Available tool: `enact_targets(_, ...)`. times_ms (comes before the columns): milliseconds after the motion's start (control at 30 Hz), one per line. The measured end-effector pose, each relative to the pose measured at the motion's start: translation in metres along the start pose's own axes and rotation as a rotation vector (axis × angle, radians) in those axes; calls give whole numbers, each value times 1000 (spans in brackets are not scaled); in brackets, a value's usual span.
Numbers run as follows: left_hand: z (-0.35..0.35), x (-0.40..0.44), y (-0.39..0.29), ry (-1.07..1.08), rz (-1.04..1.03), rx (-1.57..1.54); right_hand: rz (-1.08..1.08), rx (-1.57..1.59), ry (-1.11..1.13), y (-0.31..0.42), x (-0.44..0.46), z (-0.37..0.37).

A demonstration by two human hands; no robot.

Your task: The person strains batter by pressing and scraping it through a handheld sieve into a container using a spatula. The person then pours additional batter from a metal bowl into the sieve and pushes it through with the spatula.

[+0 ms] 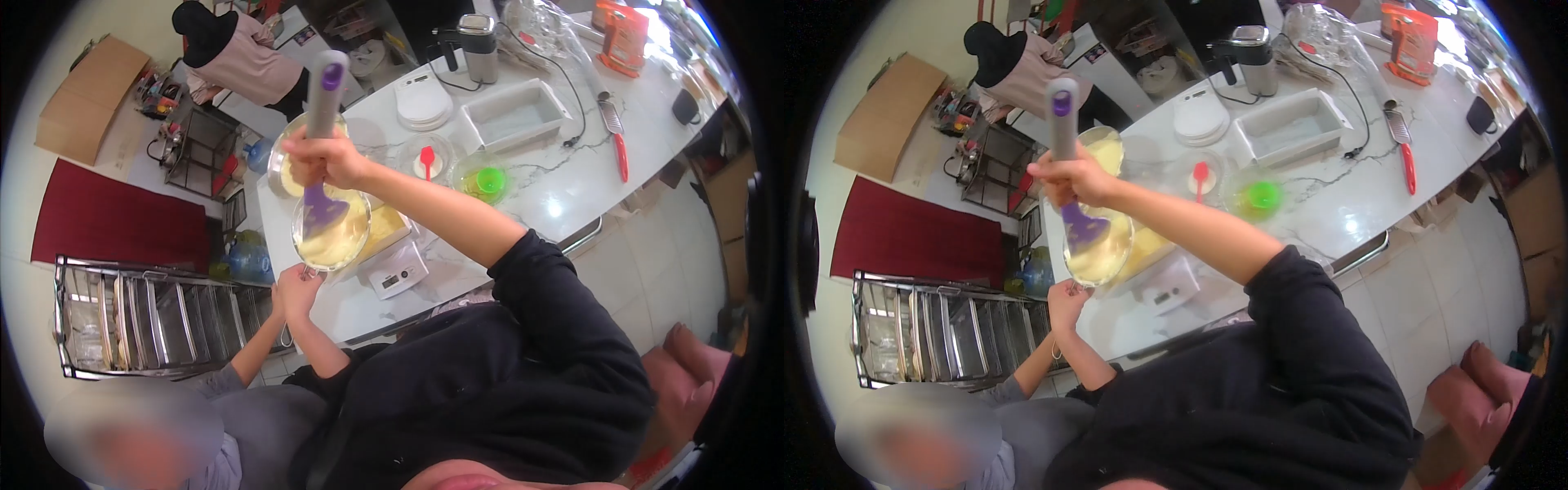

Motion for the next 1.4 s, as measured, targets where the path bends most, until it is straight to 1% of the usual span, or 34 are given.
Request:
enact_targets(67,-4,1,8,3,12,-65,-44,63,96,7,5,-16)
enact_targets(200,-2,1,6,-18,18,-20,66,-280,74,47,7,-43)
enact_targets(233,0,-2,8,-24,34,-25,85,-614,23,47,1,-38)
enact_targets(267,1,-2,6,-38,37,-37,87,-612,-6,31,-6,-28)
enact_targets(333,-2,-2,-1,-14,29,77,96,-637,-40,4,-12,-13)
enact_targets(367,-3,-1,-7,-8,20,132,65,-689,18,3,-14,-25)
enact_targets(433,-10,1,2,7,61,99,24,-741,89,10,-16,-46)
enact_targets(467,-13,1,7,21,90,87,22,-718,58,16,-13,-45)
enact_targets(533,-14,-1,8,25,42,13,9,-656,-7,25,-5,-39)
enact_targets(567,-13,-1,7,23,40,-37,-36,-785,45,29,0,-41)
enact_targets(600,-12,-1,5,17,36,-87,-1,-855,24,29,-1,-40)
enact_targets(667,-8,-5,-8,-25,31,-48,71,-998,-15,25,-1,-41)
enact_targets(700,-6,-7,-13,-45,26,-29,109,-1034,-97,26,-4,-39)
enact_targets(800,-7,-4,-8,-61,41,-16,122,-937,-466,37,-17,-12)
enact_targets(833,-8,-4,-5,-60,52,-57,58,-900,-561,40,-22,-1)
enact_targets(900,-9,-3,0,-59,74,-139,83,-827,-689,44,-29,21)
enact_targets(933,-11,-1,-1,-48,60,-129,97,-791,-750,46,-32,31)
enact_targets(1000,-14,-1,-4,-28,33,-107,114,-750,-760,49,-35,35)
enact_targets(1067,-20,0,-2,-31,46,-137,131,-653,-740,46,-32,34)
enact_targets(1100,-20,4,-1,-44,46,-156,129,-614,-681,45,-28,27)
enact_targets(1200,-16,10,-1,-107,26,-185,192,-636,-415,55,-16,-23)
enact_targets(1233,-16,12,-2,-109,11,-170,182,-644,-309,54,-13,-40)
enact_targets(1333,-14,14,-3,-94,-2,-125,78,-754,-15,27,-13,-77)
enact_targets(1400,-13,13,-2,-54,21,-109,147,-821,188,13,-17,-79)
Point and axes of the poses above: each hand's wrist, its own x-axis towards the middle knuckle, its own z-axis out of the back of the hand, y = z × x, the point moved 9 cm from there along x, towards the middle knuckle, and after that the axes turned 12 degrees about y, right-handed, at the moved point
